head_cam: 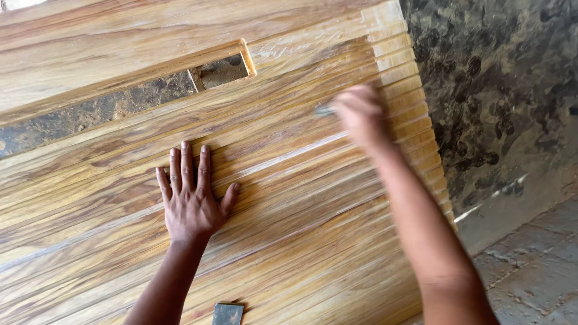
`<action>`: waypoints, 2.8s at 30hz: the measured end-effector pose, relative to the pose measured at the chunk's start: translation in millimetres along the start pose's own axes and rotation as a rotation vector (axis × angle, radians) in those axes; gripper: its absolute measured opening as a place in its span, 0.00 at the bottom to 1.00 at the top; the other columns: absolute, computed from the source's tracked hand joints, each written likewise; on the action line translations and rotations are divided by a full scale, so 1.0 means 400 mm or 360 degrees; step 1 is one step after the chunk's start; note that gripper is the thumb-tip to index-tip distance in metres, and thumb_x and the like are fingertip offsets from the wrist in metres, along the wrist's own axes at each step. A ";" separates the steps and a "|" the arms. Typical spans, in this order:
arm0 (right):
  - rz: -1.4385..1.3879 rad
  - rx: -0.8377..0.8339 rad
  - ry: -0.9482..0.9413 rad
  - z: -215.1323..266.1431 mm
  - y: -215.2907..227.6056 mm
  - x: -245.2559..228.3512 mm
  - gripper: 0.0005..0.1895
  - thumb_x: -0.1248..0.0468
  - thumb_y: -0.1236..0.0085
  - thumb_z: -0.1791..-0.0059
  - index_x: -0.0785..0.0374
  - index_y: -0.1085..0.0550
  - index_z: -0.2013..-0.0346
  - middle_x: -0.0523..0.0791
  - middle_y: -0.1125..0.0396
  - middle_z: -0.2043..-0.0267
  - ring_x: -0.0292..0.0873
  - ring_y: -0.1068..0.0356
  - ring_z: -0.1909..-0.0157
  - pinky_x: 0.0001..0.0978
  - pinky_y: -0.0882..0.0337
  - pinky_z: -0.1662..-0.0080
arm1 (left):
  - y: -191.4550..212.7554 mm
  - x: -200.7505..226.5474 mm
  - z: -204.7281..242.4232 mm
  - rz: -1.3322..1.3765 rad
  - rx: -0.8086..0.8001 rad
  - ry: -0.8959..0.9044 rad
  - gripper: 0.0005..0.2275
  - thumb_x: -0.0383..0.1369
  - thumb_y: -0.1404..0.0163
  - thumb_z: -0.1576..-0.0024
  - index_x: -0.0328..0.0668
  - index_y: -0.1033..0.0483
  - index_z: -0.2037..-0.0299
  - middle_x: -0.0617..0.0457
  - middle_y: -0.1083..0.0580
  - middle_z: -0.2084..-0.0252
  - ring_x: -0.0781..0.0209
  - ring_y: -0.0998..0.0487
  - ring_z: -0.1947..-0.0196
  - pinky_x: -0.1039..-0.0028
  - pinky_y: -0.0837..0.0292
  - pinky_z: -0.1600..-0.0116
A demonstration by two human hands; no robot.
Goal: The person sands a large wooden surface using a sanding block, moving it back and forth across the wood grain to smooth the surface. The person works on different sections of the board, including edges and the main surface area.
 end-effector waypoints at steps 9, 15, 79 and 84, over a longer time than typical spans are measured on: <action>0.0620 0.0080 -0.0449 0.079 0.241 0.410 0.05 0.76 0.39 0.46 0.65 0.19 0.61 0.45 0.28 0.53 0.48 0.33 0.40 0.38 0.29 0.38 | -0.002 -0.001 -0.002 0.0011 -0.0003 -0.0005 0.39 0.58 0.56 0.43 0.45 0.46 0.25 0.39 0.50 0.22 0.41 0.55 0.22 0.41 0.66 0.25; 0.0529 -0.0179 -0.0433 0.043 0.172 0.380 0.06 0.76 0.40 0.47 0.65 0.19 0.61 0.46 0.29 0.53 0.48 0.33 0.41 0.38 0.29 0.40 | -0.003 0.000 0.012 0.0007 0.0043 -0.0011 0.38 0.58 0.55 0.41 0.45 0.45 0.24 0.39 0.49 0.22 0.41 0.53 0.22 0.41 0.64 0.24; 0.0739 -0.0444 -0.1708 0.422 0.213 0.060 0.45 0.33 0.66 0.46 0.62 0.48 0.26 0.60 0.46 0.29 0.61 0.44 0.29 0.56 0.46 0.31 | -0.402 0.776 -0.602 0.0284 0.0090 -0.1093 0.13 0.31 0.56 0.38 0.41 0.22 0.47 0.43 0.24 0.46 0.43 0.23 0.49 0.57 0.25 0.47; 0.0759 -0.0356 -0.1683 0.370 0.248 0.040 0.45 0.32 0.66 0.48 0.62 0.46 0.27 0.59 0.43 0.30 0.60 0.43 0.31 0.57 0.44 0.34 | -0.411 0.834 -0.620 0.0033 0.0117 -0.1259 0.14 0.32 0.54 0.45 0.42 0.22 0.50 0.46 0.24 0.49 0.48 0.23 0.47 0.60 0.28 0.43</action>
Point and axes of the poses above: each hand's wrist, its own z-axis away from the middle knuckle, its own y-axis out of the back of the hand, x = y × z, the point moved 6 cm from there along -z, towards the middle knuckle
